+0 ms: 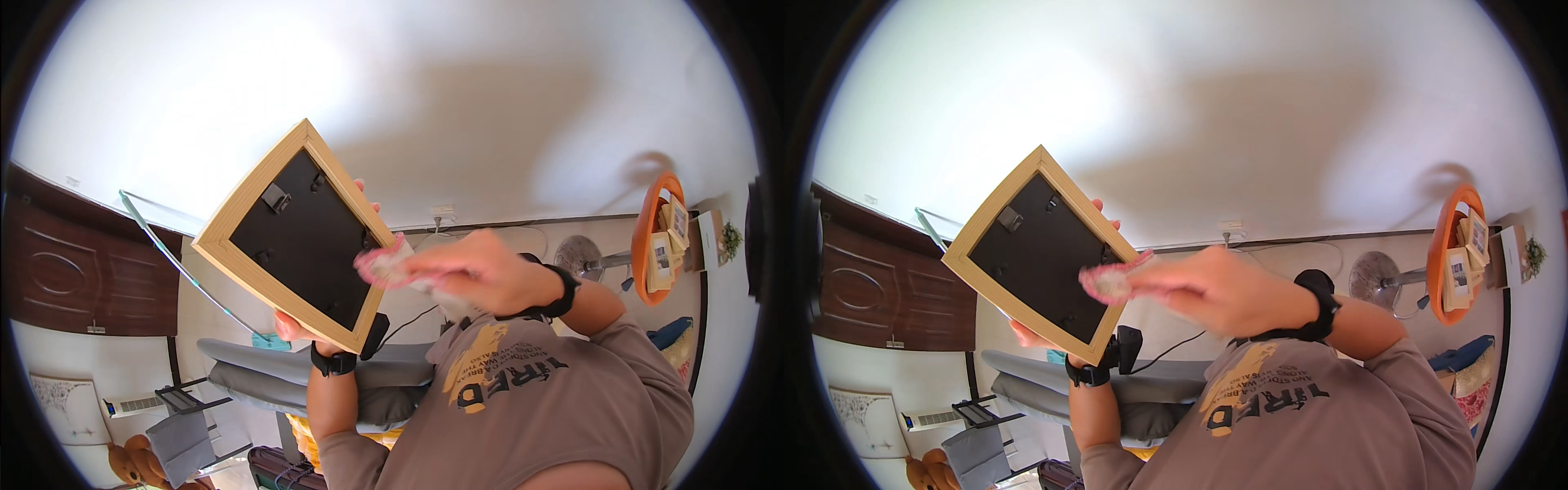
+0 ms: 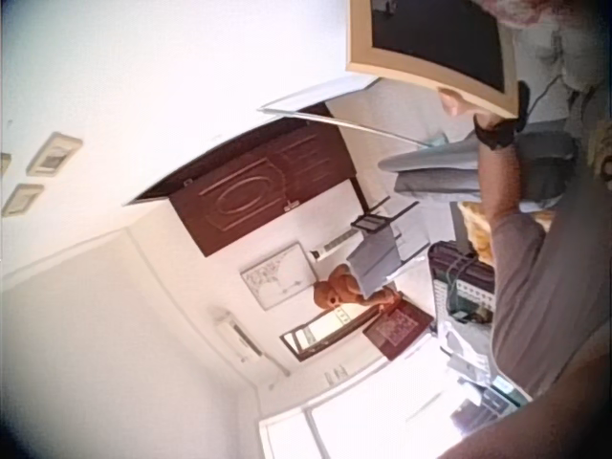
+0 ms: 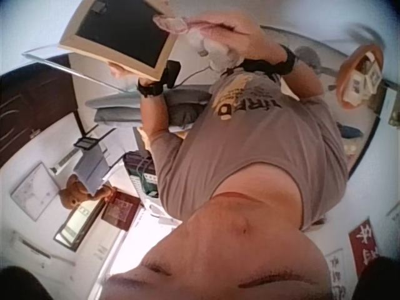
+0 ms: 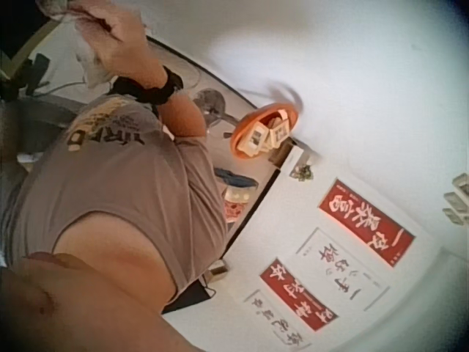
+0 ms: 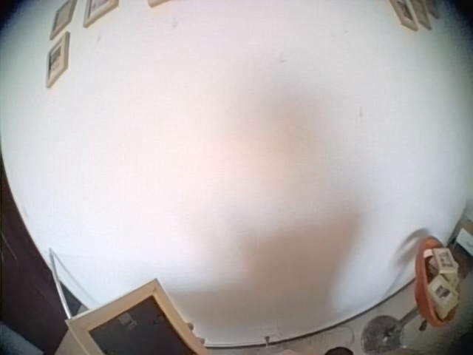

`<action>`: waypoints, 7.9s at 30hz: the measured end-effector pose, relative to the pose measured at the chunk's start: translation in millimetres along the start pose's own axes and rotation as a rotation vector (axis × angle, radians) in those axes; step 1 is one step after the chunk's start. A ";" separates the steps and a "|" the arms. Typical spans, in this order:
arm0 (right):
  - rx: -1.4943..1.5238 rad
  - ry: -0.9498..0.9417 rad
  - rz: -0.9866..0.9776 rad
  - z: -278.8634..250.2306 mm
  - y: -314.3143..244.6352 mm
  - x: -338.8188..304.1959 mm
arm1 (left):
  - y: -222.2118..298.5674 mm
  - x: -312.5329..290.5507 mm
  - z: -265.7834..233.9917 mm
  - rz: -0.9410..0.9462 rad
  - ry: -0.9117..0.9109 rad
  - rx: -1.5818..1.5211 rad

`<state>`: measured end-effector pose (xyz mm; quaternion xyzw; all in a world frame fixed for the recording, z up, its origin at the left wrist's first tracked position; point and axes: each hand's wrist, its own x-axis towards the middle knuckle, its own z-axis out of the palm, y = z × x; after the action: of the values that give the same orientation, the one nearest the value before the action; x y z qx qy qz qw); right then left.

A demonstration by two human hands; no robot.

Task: The person wipes the front and back of a wooden picture frame using a cloth and then hangs it on a wall hook.

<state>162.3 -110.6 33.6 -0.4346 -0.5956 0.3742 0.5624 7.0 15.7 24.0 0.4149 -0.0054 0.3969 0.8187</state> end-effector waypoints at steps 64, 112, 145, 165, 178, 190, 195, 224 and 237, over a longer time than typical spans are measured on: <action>0.897 0.178 0.161 -28.9 27.1 -8.2 | -3.8 1.6 -0.4 0.142 -0.223 -0.095; 0.428 0.494 0.344 -63.6 44.8 -16.1 | -3.2 -3.2 -3.8 0.037 -0.114 -0.048; -1.210 0.078 -0.393 -25.3 21.5 38.4 | 3.3 -19.1 16.0 -0.157 0.219 0.336; -1.068 -0.084 -0.422 -13.6 40.0 0.7 | -1.7 -15.5 7.4 -0.198 0.340 0.310; -1.200 0.067 -0.400 -54.4 29.3 27.2 | -2.2 -12.9 4.8 -0.268 0.259 0.154; -1.095 0.051 -0.330 -42.9 29.6 21.7 | -7.7 -13.8 -0.2 -0.261 0.280 0.114; -1.149 0.081 -0.344 -51.1 28.2 24.0 | -3.0 -13.6 6.6 -0.248 0.290 0.332; -0.570 0.183 -0.282 -26.9 -11.2 43.6 | -5.0 -20.0 6.0 -0.339 0.165 0.345; -0.373 0.226 -0.187 -33.5 -4.2 32.9 | -5.6 -23.7 -20.7 -0.300 0.089 -0.200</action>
<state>195.6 -82.6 51.8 -0.5130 -0.6256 0.1527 0.5676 -12.2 12.6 -1.5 0.3097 0.0535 0.2858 0.9053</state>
